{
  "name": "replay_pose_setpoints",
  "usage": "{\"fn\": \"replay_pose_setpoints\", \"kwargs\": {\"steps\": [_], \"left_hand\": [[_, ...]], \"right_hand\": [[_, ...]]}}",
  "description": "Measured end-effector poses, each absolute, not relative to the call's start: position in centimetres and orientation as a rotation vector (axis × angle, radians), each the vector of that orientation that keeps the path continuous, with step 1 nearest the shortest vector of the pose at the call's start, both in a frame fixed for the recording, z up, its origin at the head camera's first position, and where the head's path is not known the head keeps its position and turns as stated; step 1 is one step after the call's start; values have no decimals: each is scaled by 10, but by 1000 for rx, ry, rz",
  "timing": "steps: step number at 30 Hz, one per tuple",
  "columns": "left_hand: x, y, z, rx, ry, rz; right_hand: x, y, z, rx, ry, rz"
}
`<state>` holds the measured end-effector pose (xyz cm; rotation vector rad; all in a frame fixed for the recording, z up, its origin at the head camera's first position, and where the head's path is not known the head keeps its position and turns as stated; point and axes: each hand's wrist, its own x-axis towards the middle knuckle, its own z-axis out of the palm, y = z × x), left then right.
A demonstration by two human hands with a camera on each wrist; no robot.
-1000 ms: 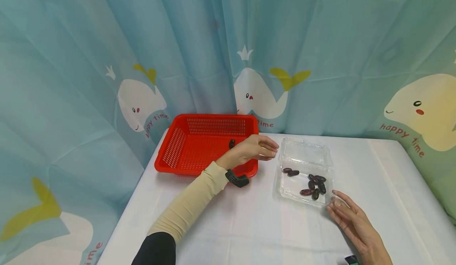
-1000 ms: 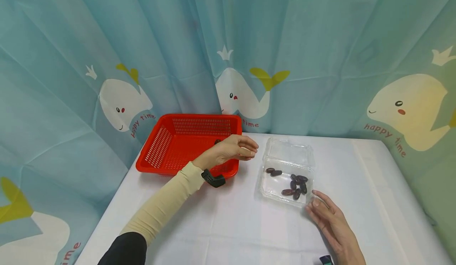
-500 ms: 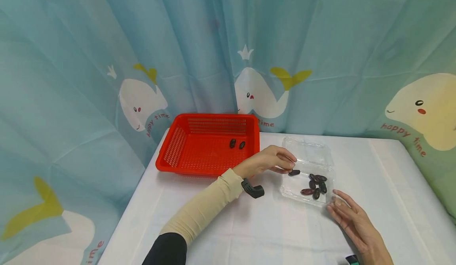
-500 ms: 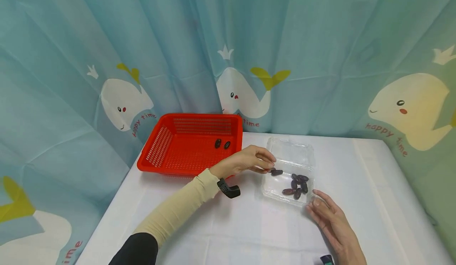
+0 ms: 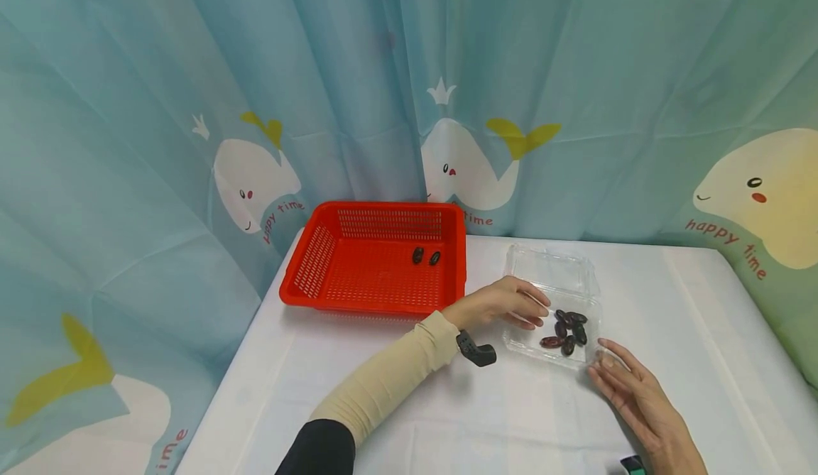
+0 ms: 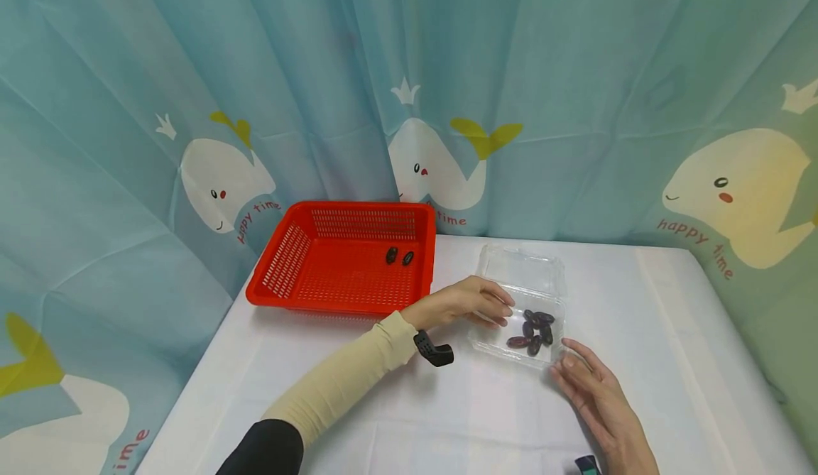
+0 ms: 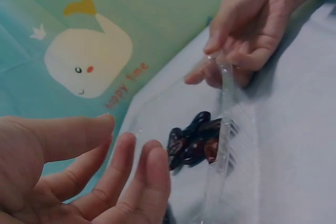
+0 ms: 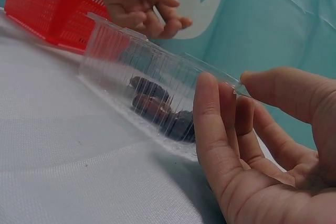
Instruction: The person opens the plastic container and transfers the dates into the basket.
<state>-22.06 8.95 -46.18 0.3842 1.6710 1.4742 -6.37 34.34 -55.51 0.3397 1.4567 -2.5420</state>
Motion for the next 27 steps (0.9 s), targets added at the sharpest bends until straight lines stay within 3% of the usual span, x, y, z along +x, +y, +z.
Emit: {"fn": "replay_pose_setpoints", "kwargs": {"steps": [6,27], "left_hand": [[-221,98,-464,373,1718,1370],[-197,135,-477,687,2367,707]], "right_hand": [[-65,344,-555,359,1471,-2527],[-63,344,-558,279,1436,-2559]]}}
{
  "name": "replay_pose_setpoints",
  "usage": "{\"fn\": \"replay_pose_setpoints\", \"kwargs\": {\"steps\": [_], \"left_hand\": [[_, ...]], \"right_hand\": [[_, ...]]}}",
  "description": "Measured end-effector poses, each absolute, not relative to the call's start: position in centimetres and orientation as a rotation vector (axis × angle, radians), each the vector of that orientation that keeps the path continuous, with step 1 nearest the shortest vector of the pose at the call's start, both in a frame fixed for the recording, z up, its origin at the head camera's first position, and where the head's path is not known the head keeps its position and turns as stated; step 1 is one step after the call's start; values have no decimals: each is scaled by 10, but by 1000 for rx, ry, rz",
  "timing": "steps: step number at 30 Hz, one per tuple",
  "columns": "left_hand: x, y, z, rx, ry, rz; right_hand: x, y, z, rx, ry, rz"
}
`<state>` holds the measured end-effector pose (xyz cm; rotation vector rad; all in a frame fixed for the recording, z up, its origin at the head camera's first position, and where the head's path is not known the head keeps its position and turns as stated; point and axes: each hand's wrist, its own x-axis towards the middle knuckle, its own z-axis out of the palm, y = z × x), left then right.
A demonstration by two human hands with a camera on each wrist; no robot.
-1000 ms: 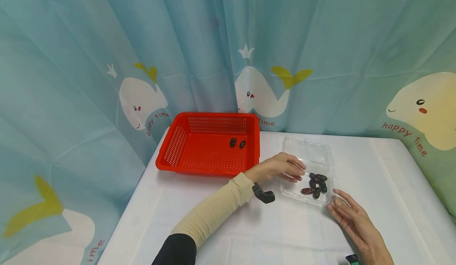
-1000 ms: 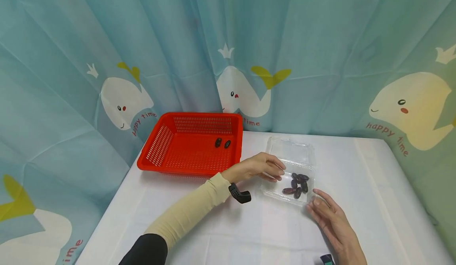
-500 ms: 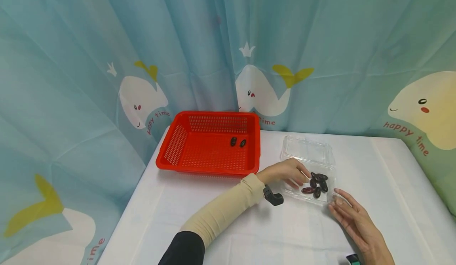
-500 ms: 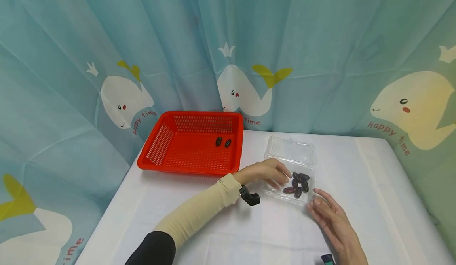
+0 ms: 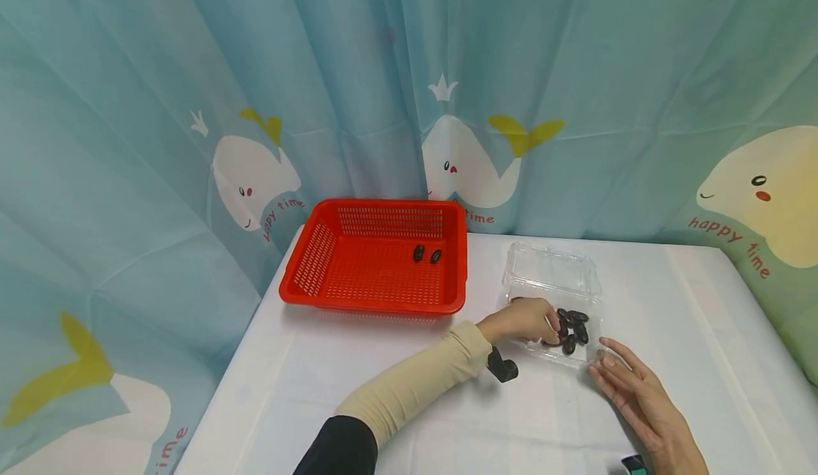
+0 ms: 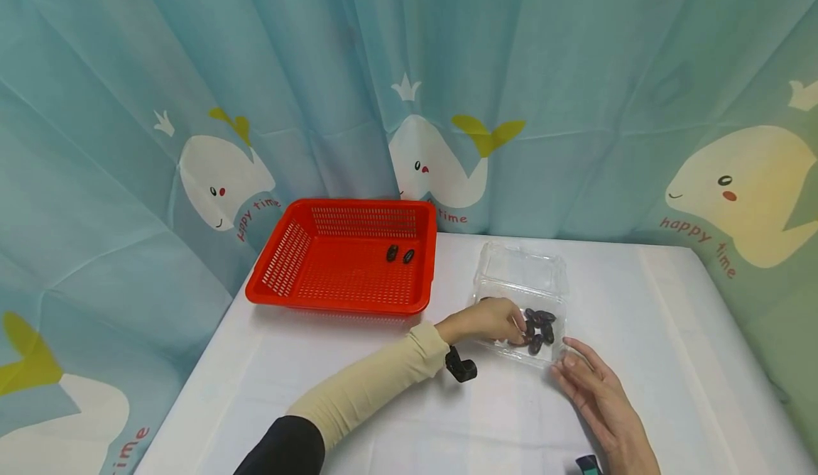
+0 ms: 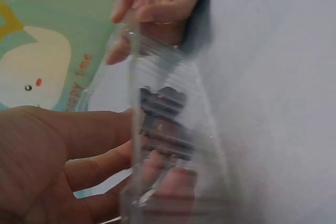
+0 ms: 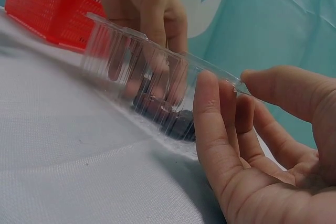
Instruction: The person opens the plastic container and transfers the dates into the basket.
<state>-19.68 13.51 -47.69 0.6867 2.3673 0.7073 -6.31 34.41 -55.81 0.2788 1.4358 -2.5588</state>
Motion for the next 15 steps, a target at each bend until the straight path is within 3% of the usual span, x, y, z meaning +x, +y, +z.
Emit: {"fn": "replay_pose_setpoints", "kwargs": {"steps": [15], "left_hand": [[-192,147,-491,759,2599,469]], "right_hand": [[-63,344,-559,268,1495,-2540]]}}
